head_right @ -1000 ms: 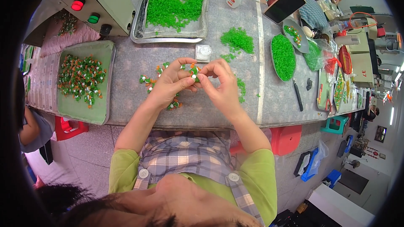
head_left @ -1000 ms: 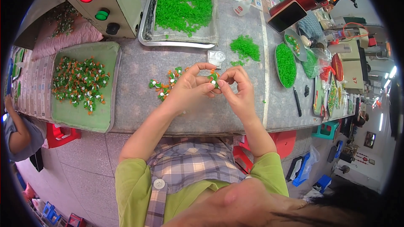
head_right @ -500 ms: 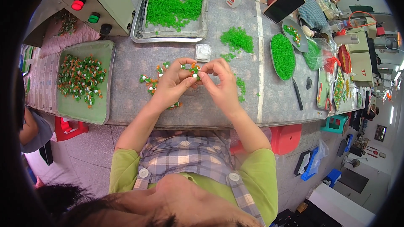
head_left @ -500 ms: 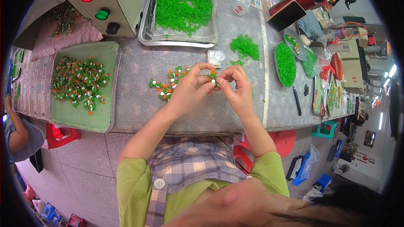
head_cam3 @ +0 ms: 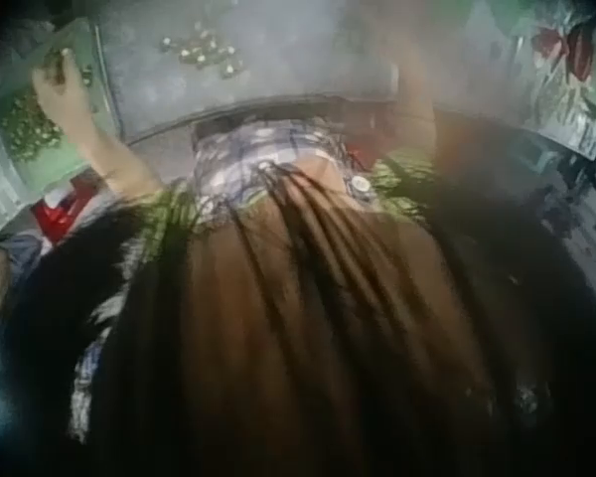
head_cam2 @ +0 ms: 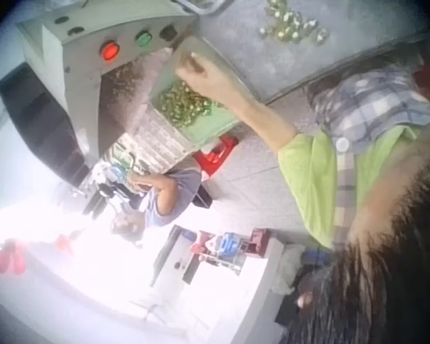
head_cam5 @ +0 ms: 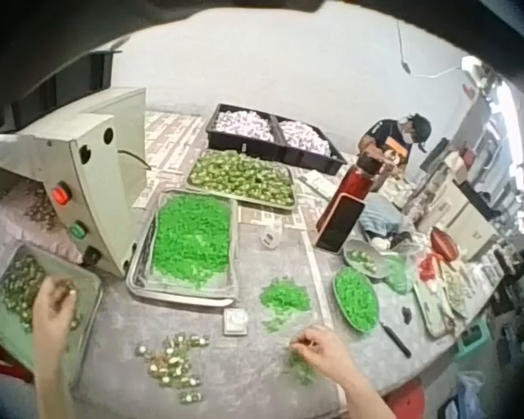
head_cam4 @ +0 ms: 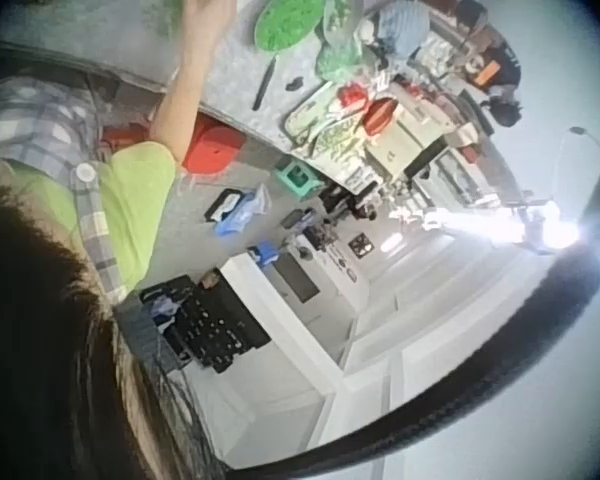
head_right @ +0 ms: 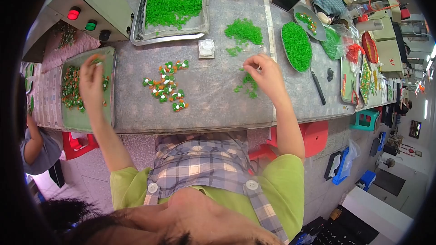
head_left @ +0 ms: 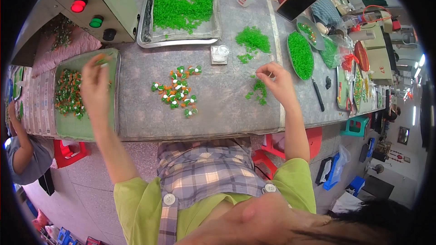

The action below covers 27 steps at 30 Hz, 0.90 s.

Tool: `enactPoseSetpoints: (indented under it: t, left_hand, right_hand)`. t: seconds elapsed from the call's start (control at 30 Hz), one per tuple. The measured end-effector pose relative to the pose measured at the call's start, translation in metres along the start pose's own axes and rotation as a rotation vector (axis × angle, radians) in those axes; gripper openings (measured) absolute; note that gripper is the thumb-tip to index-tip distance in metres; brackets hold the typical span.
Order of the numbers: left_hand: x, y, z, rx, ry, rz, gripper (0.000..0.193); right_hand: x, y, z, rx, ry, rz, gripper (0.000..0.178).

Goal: The person assembles small plastic Christmas tree-shaped figurines by attaching star-shaped components to them by hand.

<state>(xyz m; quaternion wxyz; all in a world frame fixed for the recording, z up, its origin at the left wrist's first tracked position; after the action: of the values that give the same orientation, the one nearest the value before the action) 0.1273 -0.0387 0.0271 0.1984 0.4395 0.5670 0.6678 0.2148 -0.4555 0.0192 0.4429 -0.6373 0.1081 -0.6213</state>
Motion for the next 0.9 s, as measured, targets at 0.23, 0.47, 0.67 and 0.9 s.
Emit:
enactPoseSetpoints:
  t: [0.23,0.47,0.67,0.9]
  left_hand:
    - [0.093,-0.018,0.007,-0.275,0.344,0.929,0.031]
    - [-0.017,0.034,-0.017,-0.199,0.071,0.441,0.019]
    - [-0.165,0.052,-0.064,-0.587,-0.431,0.484,0.017]
    - [-0.189,0.048,-0.07,-0.627,-0.476,0.644,0.015]
  right_hand:
    - [-0.019,0.002,0.003,0.13,-0.141,-0.3,0.01]
    - [-0.022,-0.017,0.006,-0.011,-0.112,-0.075,0.008]
    - [-0.027,-0.04,-0.001,0.06,-0.014,0.111,0.007]
    - [-0.03,-0.03,-0.004,-0.022,0.027,0.458,0.011]
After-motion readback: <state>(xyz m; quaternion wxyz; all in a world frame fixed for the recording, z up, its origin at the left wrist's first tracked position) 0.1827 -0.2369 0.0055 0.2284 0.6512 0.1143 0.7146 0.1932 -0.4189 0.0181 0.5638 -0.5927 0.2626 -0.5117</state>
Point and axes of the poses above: each hand's wrist, its own z-axis towards the middle knuckle, its own x-axis out of the back of the hand, y = z × x, the point moved 8 cm from there along z, towards the middle knuckle, and after that the axes turned 12 degrees about x, right-handed, at the moved point
